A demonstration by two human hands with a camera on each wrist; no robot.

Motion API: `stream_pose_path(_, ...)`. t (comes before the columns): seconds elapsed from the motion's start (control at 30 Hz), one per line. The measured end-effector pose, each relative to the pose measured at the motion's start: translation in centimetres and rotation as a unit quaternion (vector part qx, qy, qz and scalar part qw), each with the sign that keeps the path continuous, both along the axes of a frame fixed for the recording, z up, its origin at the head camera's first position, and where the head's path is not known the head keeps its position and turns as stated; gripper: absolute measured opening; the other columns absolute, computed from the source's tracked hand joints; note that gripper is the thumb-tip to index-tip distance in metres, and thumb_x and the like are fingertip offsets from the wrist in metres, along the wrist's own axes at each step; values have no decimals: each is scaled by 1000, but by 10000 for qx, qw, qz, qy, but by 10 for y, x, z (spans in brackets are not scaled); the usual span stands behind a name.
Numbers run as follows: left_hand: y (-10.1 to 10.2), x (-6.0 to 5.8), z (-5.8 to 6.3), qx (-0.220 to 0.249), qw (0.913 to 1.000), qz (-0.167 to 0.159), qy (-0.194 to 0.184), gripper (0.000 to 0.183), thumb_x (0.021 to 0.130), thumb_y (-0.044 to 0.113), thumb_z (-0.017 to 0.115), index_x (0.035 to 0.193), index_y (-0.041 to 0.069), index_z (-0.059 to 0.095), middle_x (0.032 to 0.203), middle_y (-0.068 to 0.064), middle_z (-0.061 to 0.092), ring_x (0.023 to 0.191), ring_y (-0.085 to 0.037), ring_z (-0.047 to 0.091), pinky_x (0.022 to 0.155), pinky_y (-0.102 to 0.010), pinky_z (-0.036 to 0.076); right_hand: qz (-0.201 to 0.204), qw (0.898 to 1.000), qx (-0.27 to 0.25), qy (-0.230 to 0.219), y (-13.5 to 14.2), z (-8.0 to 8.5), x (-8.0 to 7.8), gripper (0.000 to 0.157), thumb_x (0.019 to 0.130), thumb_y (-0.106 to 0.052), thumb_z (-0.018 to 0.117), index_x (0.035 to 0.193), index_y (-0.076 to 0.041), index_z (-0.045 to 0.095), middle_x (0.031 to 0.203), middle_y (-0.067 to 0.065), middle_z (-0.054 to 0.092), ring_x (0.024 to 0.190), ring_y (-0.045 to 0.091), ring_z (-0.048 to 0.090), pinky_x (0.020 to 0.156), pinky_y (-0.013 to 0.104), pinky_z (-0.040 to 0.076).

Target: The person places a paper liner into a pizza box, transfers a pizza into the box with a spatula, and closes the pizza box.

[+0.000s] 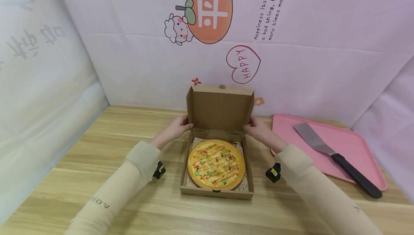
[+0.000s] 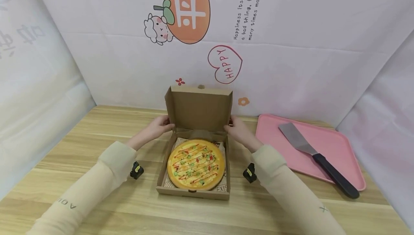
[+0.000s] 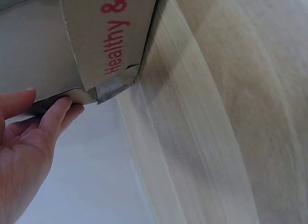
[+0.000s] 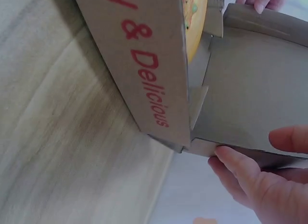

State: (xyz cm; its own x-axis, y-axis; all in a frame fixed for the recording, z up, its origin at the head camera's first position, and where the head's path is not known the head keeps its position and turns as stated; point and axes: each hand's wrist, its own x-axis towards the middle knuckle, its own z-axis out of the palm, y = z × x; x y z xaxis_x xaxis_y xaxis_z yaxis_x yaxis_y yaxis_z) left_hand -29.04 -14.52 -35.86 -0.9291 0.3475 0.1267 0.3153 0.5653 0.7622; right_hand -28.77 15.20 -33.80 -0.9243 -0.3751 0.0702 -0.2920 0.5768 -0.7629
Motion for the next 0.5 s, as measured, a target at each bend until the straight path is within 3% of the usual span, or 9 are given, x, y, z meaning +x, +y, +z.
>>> stream_pose_path(0.07,-1,3,0,-59,9999,-83,24,36,91,4,47,121,-17,44,115,-31,53,108,-39,52,89,-41,48,34,10000,30,68,1,1,4,45,88,-4,43,129,13,37,111,33,54,86,30,55,67,32,47)
stream_pose_path(0.17,-4,7,-2,90,9996,-277,-23,38,91,8,50,122,-13,45,119,-28,53,111,-37,51,93,-41,45,70,9999,89,126,2,2,11,44,88,-5,44,129,12,39,112,31,55,80,24,52,63,28,43)
stream_pose_path(0.2,-8,1,-11,212,9988,-429,105,38,91,13,51,122,-9,48,118,-25,55,110,-34,53,92,-38,47,51,9999,109,118,2,3,14,43,88,-5,44,128,12,41,111,31,55,79,24,51,63,29,43)
stream_pose_path(0.33,-8,7,-11,341,9977,-552,172,36,91,13,52,120,-8,50,117,-24,56,110,-33,54,92,-37,47,-21,9993,265,252,2,2,22,42,88,-6,44,125,14,43,116,33,53,86,27,53,67,30,45)
stream_pose_path(0.4,-7,11,-9,298,9981,-497,205,35,91,11,52,119,-8,50,116,-25,56,109,-34,54,91,-38,48,-30,9992,273,305,0,2,26,41,88,-5,44,124,16,42,115,35,52,92,32,55,69,33,48)
stream_pose_path(0.43,-4,20,-1,207,9991,-369,69,34,90,7,51,119,-11,49,117,-27,55,111,-37,52,93,-41,46,-31,9993,252,280,0,3,28,42,89,-5,44,125,16,40,117,35,51,95,34,55,71,34,48)
stream_pose_path(0.5,-3,21,0,142,9995,-270,41,34,90,5,51,119,-12,49,118,-28,54,111,-38,52,92,-42,46,-18,9997,145,202,-1,3,31,43,89,-5,43,127,15,37,119,35,49,103,37,54,76,37,49)
